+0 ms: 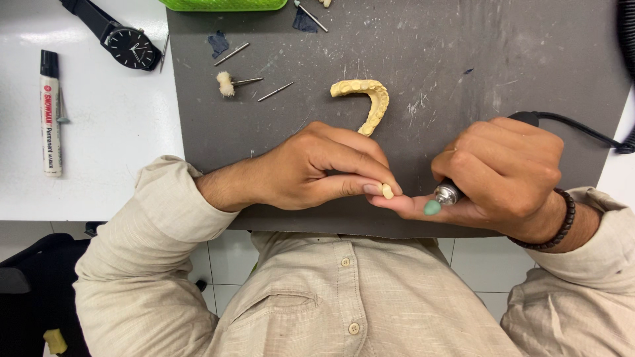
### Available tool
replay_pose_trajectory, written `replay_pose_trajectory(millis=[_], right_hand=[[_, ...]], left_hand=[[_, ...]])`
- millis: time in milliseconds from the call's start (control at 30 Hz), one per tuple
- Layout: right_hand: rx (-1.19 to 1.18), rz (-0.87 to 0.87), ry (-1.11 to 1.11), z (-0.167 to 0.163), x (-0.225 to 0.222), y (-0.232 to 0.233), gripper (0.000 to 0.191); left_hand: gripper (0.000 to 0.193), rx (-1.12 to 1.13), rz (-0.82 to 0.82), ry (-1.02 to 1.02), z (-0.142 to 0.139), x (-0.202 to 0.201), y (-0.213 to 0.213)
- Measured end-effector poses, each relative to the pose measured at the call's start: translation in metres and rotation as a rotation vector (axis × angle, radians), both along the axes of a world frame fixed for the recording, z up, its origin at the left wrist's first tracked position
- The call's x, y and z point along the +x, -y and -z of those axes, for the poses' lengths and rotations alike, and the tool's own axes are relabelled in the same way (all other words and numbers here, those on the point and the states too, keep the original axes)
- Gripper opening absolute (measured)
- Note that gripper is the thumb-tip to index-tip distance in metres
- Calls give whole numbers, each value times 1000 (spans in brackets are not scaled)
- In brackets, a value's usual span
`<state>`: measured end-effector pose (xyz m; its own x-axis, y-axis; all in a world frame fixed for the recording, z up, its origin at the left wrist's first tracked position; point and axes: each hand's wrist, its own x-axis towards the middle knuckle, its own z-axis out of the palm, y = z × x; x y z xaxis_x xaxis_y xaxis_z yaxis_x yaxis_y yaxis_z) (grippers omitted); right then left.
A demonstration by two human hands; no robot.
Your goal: The person sits at a dental laboratory bench and fits individual acrylic teeth onto a partial denture base, pressing and aligning them by hand. They then hold a single tooth against a rotary grinding tool to grind its surface, repositioning it repeatedly while grinding.
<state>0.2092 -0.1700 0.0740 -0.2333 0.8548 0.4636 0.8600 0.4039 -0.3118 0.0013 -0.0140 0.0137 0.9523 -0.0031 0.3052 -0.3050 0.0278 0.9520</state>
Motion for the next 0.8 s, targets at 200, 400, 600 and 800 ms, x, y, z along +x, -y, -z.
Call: replay_pose_trajectory(millis=[200,400,600,800], right_hand=[[8,-17,-24,0,0,0,56],[2,-29,-33,0,-1,1,56],[-9,-21,-44,0,0,1,54],[12,-44,-59,1,0,0,59]], left_hand=[[17,-38,26,-13,3,-1,3],[17,-45,32,-5,4,-1,3],[18,31,-24,49,4,-1,2],[20,90,-38,86,-1,-2,-2]])
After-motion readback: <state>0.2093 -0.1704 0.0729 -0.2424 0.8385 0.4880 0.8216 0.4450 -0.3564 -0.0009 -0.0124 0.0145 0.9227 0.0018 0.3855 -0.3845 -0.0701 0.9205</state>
